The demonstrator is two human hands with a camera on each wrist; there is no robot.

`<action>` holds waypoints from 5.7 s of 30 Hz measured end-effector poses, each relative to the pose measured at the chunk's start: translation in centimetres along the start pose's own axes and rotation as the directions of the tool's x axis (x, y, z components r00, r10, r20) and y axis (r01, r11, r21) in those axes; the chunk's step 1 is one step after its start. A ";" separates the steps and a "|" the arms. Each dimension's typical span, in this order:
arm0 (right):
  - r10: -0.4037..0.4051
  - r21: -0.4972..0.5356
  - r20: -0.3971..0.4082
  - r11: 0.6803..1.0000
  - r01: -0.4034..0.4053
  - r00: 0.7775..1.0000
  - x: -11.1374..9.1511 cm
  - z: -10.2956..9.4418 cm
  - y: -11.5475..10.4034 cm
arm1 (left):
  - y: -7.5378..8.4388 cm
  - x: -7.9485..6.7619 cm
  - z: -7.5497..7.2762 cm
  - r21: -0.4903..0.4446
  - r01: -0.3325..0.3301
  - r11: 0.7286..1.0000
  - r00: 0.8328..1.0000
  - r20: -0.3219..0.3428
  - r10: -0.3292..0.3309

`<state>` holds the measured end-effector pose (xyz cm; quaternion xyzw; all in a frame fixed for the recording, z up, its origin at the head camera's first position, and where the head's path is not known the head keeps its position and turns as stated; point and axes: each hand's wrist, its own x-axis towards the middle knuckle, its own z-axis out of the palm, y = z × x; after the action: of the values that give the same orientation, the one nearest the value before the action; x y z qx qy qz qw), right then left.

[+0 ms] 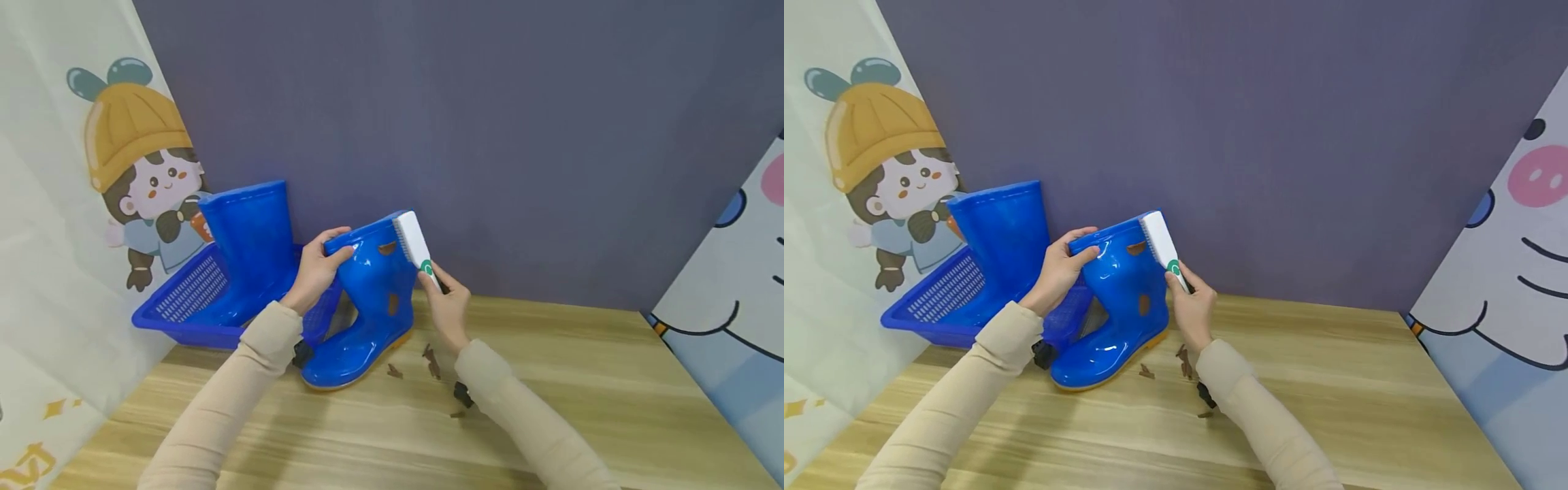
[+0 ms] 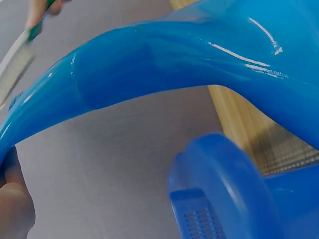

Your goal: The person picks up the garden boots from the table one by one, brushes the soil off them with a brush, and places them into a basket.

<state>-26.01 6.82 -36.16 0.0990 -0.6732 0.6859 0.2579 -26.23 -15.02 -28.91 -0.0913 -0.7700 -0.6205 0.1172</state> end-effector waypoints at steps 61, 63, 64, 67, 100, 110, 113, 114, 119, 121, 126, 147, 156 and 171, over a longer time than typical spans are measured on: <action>0.069 -0.488 0.190 0.872 0.033 0.979 -0.9 -7.3 1.5 | 0.2 -0.6 0.3 0.011 0.004 1.000 1.000 -0.011 -0.004; 0.078 -0.479 0.171 0.877 0.013 0.982 -0.4 -6.7 1.2 | 0.2 -0.6 0.4 0.012 0.002 1.000 1.000 -0.015 -0.002; 0.084 -0.470 0.165 0.883 0.003 0.983 -0.1 -6.4 1.0 | 0.2 -0.6 0.4 0.008 -0.002 1.000 1.000 -0.017 0.002; 0.067 -0.442 0.150 0.897 0.006 0.986 0.7 -5.4 0.4 | 0.2 -0.6 0.6 -0.005 -0.015 1.000 1.000 -0.020 0.015; 0.120 -0.462 0.233 0.887 0.001 0.965 -0.6 -7.3 2.3 | 0.3 -0.4 0.0 0.116 -0.029 0.993 0.999 0.016 0.027; 0.110 -0.459 0.252 0.888 0.019 0.961 -0.7 -6.5 2.7 | -0.3 -2.9 0.8 0.283 -0.035 0.958 0.999 -0.013 0.040; 0.082 -0.440 0.269 0.897 0.047 0.960 -1.1 -6.2 3.0 | -0.9 -2.9 0.3 0.282 -0.027 0.959 0.999 -0.016 0.033; 0.080 -0.428 0.274 0.903 0.047 0.958 -1.2 -6.0 3.1 | -1.0 -3.0 0.1 0.270 -0.019 0.963 1.000 -0.016 0.024; 0.105 -0.319 0.304 0.948 -0.003 0.947 -1.3 -4.3 3.6 | -1.9 -2.9 -0.8 0.235 0.038 0.971 0.999 -0.012 -0.036; 0.126 -0.271 0.316 0.962 -0.037 0.940 -1.2 -3.6 3.7 | -2.2 -2.9 -1.0 0.228 0.046 0.973 0.999 -0.014 -0.044; 0.159 -0.196 0.338 0.976 -0.096 0.927 -0.3 -2.4 4.3 | -2.5 -2.3 -1.0 0.193 0.032 0.981 0.999 -0.013 -0.030; 0.282 -0.352 0.511 0.930 -0.102 0.812 0.0 -4.7 7.1 | -2.5 -1.8 -1.2 0.114 0.104 0.988 0.995 -0.016 -0.103; 0.255 -0.407 0.522 0.913 -0.025 0.814 -0.4 -6.8 6.7 | -2.8 -1.7 -1.4 0.124 0.114 0.986 0.993 0.008 -0.116; 0.299 -0.420 0.431 0.901 -0.104 0.851 0.5 -9.3 5.4 | -3.0 -1.7 -1.5 0.110 0.103 0.989 0.995 0.003 -0.104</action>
<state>-27.14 16.24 -41.33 0.1432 -0.8431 0.5180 0.0201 -25.37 -17.14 -31.91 -0.0472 -0.8072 -0.5821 0.0862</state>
